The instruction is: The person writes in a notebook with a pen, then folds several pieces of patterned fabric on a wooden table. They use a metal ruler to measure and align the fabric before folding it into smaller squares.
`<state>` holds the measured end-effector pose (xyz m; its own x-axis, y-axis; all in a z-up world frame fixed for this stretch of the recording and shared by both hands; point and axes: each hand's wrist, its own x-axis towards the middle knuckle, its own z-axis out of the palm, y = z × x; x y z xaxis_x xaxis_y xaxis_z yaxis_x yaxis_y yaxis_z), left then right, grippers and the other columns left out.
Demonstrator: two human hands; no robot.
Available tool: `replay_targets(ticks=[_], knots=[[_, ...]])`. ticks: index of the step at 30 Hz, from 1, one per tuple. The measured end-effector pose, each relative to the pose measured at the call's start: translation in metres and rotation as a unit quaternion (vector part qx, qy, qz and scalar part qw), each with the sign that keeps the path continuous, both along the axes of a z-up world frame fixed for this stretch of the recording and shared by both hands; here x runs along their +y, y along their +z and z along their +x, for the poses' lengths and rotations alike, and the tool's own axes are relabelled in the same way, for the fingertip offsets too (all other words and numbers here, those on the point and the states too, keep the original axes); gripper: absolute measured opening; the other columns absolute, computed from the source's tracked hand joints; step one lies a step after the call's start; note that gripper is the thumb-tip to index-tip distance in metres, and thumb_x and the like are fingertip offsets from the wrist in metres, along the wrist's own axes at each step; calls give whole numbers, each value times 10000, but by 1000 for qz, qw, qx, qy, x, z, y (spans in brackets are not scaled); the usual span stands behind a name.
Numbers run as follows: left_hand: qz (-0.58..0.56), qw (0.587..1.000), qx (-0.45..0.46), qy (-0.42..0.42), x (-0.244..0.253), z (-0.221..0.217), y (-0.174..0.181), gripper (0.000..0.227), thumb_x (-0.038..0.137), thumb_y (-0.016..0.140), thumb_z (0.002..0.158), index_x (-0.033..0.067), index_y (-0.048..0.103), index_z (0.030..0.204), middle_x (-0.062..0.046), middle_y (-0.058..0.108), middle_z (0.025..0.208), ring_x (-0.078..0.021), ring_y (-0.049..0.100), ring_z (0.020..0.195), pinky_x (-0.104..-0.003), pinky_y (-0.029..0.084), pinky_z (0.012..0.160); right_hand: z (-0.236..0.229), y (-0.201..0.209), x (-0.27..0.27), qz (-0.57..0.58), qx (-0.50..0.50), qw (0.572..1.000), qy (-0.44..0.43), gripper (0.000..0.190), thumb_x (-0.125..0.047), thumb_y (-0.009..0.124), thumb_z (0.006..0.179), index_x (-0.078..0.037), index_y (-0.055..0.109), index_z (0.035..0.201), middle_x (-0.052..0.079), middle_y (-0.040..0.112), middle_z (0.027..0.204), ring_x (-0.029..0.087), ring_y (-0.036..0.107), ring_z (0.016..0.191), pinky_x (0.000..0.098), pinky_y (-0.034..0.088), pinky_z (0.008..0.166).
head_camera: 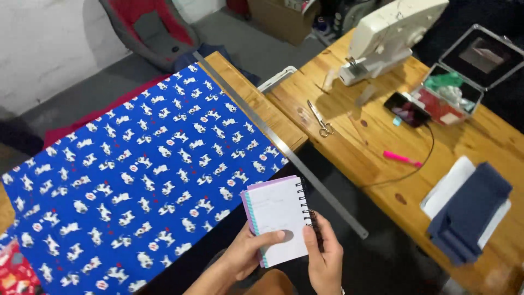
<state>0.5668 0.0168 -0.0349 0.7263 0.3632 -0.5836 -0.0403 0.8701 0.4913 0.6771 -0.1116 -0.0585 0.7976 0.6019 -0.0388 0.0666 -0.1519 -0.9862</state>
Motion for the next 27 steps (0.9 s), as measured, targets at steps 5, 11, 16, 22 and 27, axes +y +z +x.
replay_targets(ticks=[5,11,16,22,27], knots=[[-37,998,32,47,5,49,5,665,34,768,715,-33,623,1360,-260,727,1280,-382,705,1084,-503,602,906,58,-1,9,-25,2,999,42,444,-281,575,962,-40,658,1327,60,754,1273,148,682,1148,297,533,974],[-27,994,72,81,30,87,4,643,11,768,710,-27,630,1336,-266,736,1267,-393,708,1090,-517,599,919,165,-81,59,82,65,994,36,535,-449,463,1021,7,639,1238,170,722,1106,248,705,998,350,565,882],[0,995,36,88,46,110,-2,579,21,778,720,-41,661,1284,-251,745,1268,-365,721,1054,-490,602,922,340,-264,86,56,-61,988,-127,104,-111,651,1012,-97,709,1098,32,723,1042,101,661,948,232,543,849],[0,999,8,53,73,123,5,619,85,803,728,19,650,1324,-218,738,1283,-345,720,1098,-479,623,930,441,-333,99,-229,-396,867,-196,338,-283,732,881,-61,714,1135,242,683,1019,473,579,998,566,424,890],[37,999,-26,19,88,125,2,647,134,819,724,34,611,1328,-208,731,1269,-346,718,1116,-491,627,940,467,-365,99,-314,-386,855,-143,275,-190,829,862,-131,726,1110,120,737,1035,371,620,1038,489,453,908]])
